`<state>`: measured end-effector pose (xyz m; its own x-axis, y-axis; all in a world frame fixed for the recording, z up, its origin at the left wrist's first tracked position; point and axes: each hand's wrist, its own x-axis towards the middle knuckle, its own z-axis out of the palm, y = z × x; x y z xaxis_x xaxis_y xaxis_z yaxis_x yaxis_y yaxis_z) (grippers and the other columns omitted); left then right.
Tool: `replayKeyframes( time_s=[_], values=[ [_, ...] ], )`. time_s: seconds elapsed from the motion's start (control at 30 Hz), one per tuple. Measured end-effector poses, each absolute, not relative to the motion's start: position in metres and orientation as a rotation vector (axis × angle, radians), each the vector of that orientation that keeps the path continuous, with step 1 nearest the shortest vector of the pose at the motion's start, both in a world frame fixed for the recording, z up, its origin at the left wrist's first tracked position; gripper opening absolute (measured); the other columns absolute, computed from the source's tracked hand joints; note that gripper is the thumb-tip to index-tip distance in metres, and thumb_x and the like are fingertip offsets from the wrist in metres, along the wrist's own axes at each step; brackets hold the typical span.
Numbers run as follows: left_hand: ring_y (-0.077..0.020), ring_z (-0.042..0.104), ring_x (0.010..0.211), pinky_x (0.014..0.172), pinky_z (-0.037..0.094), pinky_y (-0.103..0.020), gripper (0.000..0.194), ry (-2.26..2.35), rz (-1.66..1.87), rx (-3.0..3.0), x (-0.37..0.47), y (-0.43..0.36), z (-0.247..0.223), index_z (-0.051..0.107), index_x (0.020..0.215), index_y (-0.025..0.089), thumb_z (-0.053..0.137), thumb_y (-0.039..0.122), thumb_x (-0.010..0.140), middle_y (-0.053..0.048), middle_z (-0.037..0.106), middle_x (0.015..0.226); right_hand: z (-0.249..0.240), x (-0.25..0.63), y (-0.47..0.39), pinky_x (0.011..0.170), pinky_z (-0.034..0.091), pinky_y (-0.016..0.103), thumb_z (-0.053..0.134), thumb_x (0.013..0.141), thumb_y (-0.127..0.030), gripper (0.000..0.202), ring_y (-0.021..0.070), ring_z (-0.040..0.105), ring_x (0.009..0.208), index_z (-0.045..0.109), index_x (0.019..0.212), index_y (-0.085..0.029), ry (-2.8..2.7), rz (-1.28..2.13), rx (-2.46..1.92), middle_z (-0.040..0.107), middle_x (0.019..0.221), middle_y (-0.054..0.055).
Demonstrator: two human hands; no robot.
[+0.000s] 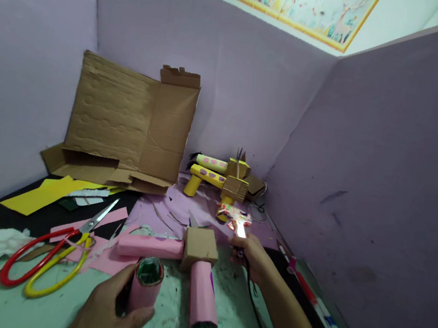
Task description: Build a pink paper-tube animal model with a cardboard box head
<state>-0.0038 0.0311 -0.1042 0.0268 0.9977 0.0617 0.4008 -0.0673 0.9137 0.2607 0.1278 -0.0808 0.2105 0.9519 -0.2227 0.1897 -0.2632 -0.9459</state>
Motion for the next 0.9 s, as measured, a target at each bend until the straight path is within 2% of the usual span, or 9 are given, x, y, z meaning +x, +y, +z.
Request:
replayKeyframes(
  time_s=[0.13,0.27,0.37,0.5,0.63,0.8,0.9],
  values=[
    [-0.0275,0.065,0.083,0.076,0.052,-0.037,0.045,1.482,1.034,1.567,-0.001,0.033,-0.098,0.06,0.099,0.021,0.06,0.048,0.063,-0.005,0.071,0.089,-0.067,0.266,0.099,0.04,0.038,0.02,0.07,0.061,-0.033,0.028,0.0076,0.041,0.039,0.045,0.068,-0.02,-1.034,1.032,-1.354,0.043,0.047,-0.009],
    [-0.0283,0.064,0.089,0.081,0.051,-0.042,0.044,1.492,1.034,1.652,0.007,0.042,-0.086,0.059,0.104,0.019,0.063,0.037,0.064,-0.007,0.07,0.096,-0.059,0.266,0.071,0.033,0.024,0.018,0.066,0.067,-0.047,0.038,0.0047,0.03,0.031,0.044,0.056,-0.019,-1.085,1.087,-1.141,0.037,0.036,-0.008],
    [-0.0296,0.061,0.096,0.087,0.048,-0.043,0.043,1.463,1.107,1.743,0.016,0.048,-0.082,0.059,0.106,0.021,0.064,0.035,0.065,-0.008,0.068,0.103,-0.056,0.262,0.06,0.032,0.022,0.017,0.064,0.071,-0.051,0.038,0.0044,0.031,0.032,0.049,0.058,-0.018,-1.021,1.129,-1.012,0.042,0.042,-0.006],
    [-0.0301,0.06,0.102,0.089,0.048,-0.041,0.043,1.512,1.222,1.711,0.018,0.05,-0.096,0.058,0.108,0.022,0.062,0.038,0.068,-0.008,0.067,0.108,-0.049,0.256,0.049,0.037,0.027,0.018,0.068,0.068,-0.048,0.036,0.0062,0.038,0.04,0.062,0.079,-0.015,-1.081,1.068,-1.023,0.054,0.052,-0.001],
    [-0.0298,0.059,0.104,0.091,0.047,-0.04,0.041,1.546,1.269,1.737,0.016,0.044,-0.107,0.059,0.108,0.023,0.061,0.039,0.07,-0.006,0.067,0.109,-0.045,0.25,0.039,0.04,0.026,0.019,0.07,0.067,-0.044,0.039,0.0068,0.036,0.043,0.064,0.09,-0.014,-1.158,1.037,-1.073,0.055,0.053,-0.001],
    [-0.0273,0.061,0.101,0.087,0.049,-0.038,0.036,1.49,1.401,1.854,0.019,0.037,-0.101,0.061,0.106,0.021,0.058,0.035,0.073,-0.007,0.067,0.107,-0.05,0.244,0.038,0.041,0.024,0.02,0.072,0.064,-0.046,0.034,0.0065,0.033,0.043,0.059,0.07,-0.014,-1.195,1.06,-1.066,0.049,0.048,-0.003],
    [-0.0248,0.062,0.099,0.085,0.051,-0.033,0.034,1.462,1.425,1.966,0.018,0.038,-0.1,0.061,0.105,0.021,0.059,0.033,0.074,-0.006,0.067,0.106,-0.057,0.246,0.042,0.042,0.023,0.021,0.07,0.066,-0.049,0.039,0.0068,0.032,0.044,0.059,0.077,-0.014,-1.225,1.073,-1.052,0.046,0.049,-0.005]
  ],
)
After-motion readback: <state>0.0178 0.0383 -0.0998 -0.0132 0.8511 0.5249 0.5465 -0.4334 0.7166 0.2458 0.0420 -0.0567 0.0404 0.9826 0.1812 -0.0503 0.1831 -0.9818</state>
